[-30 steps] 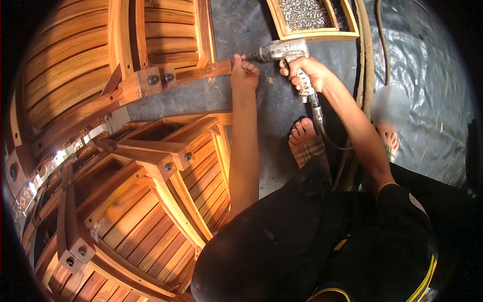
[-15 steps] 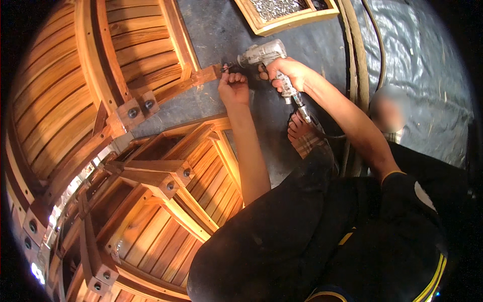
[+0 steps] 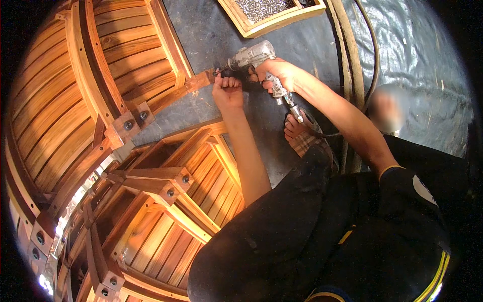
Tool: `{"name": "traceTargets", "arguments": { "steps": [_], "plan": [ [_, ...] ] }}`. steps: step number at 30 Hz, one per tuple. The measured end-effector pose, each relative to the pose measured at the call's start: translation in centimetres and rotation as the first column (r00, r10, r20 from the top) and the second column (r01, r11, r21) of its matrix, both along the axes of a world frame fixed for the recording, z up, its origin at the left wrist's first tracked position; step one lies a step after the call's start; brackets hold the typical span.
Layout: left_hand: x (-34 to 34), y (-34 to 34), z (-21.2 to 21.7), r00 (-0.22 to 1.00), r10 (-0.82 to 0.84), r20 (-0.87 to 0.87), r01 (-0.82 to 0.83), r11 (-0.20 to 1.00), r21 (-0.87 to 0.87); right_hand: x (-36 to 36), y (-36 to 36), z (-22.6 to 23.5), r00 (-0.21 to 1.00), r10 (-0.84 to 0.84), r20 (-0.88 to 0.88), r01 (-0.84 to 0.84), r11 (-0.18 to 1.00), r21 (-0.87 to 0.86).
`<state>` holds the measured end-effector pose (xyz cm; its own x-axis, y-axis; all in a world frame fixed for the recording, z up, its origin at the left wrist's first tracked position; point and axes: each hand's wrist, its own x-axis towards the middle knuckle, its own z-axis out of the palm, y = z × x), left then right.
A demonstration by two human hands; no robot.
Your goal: Secure bolts into wooden chair frames using a pneumatic impact driver.
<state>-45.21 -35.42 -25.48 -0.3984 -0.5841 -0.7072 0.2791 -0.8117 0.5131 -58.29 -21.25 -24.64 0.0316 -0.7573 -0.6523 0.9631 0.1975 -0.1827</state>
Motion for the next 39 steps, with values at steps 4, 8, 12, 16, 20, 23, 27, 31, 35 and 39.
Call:
{"name": "traceTargets", "arguments": {
  "steps": [4, 8, 12, 16, 20, 23, 27, 31, 35, 39],
  "plan": [
    [0.1, -0.1, -0.3, 1.000, -0.015, -0.004, 0.015, 1.000, -0.025, 0.1, -0.2, -0.5, 1.000, 0.003, -0.002, -0.003, 1.000, -0.013],
    [0.4, -0.6, -0.5, 1.000, -0.005, -0.025, 0.005, 1.000, 0.026, 0.2, -0.3, -0.4, 1.000, -0.001, -0.013, 0.001, 1.000, 0.011],
    [0.2, -0.5, -0.1, 1.000, -0.008, 0.013, 0.008, 1.000, 0.004, 0.0, -0.2, 0.1, 1.000, 0.000, -0.012, 0.000, 1.000, -0.006],
    [-0.3, 0.0, 0.3, 0.999, 0.008, 0.040, -0.008, 1.000, -0.011, -0.1, -0.1, -0.2, 1.000, -0.008, -0.004, 0.008, 1.000, -0.021],
    [-0.2, -0.1, 0.2, 1.000, 0.006, 0.017, -0.006, 1.000, -0.007, 0.0, -0.1, 0.1, 1.000, -0.019, -0.004, 0.019, 1.000, -0.021],
    [-0.2, 0.0, 0.3, 1.000, -0.025, 0.009, 0.025, 0.999, -0.029, -0.1, 0.0, 0.1, 1.000, -0.012, -0.007, 0.012, 1.000, -0.013],
    [0.0, -0.2, 0.1, 1.000, -0.020, 0.001, 0.020, 1.000, -0.008, 0.0, 0.0, 0.0, 1.000, -0.015, 0.016, 0.016, 0.999, -0.044],
    [-0.1, -0.1, 0.2, 0.999, -0.019, 0.029, 0.020, 1.000, -0.013, 0.1, -0.1, -0.3, 1.000, -0.022, 0.021, 0.023, 0.999, -0.024],
    [0.3, -0.6, -0.3, 0.999, -0.026, -0.026, 0.026, 1.000, -0.006, -0.1, -0.1, 0.0, 1.000, -0.003, 0.018, 0.003, 1.000, -0.030],
    [0.1, -0.3, -0.4, 0.999, -0.034, -0.001, 0.034, 0.999, -0.007, 0.0, 0.0, -0.9, 1.000, -0.018, 0.010, 0.019, 0.998, -0.061]
  ]
}}
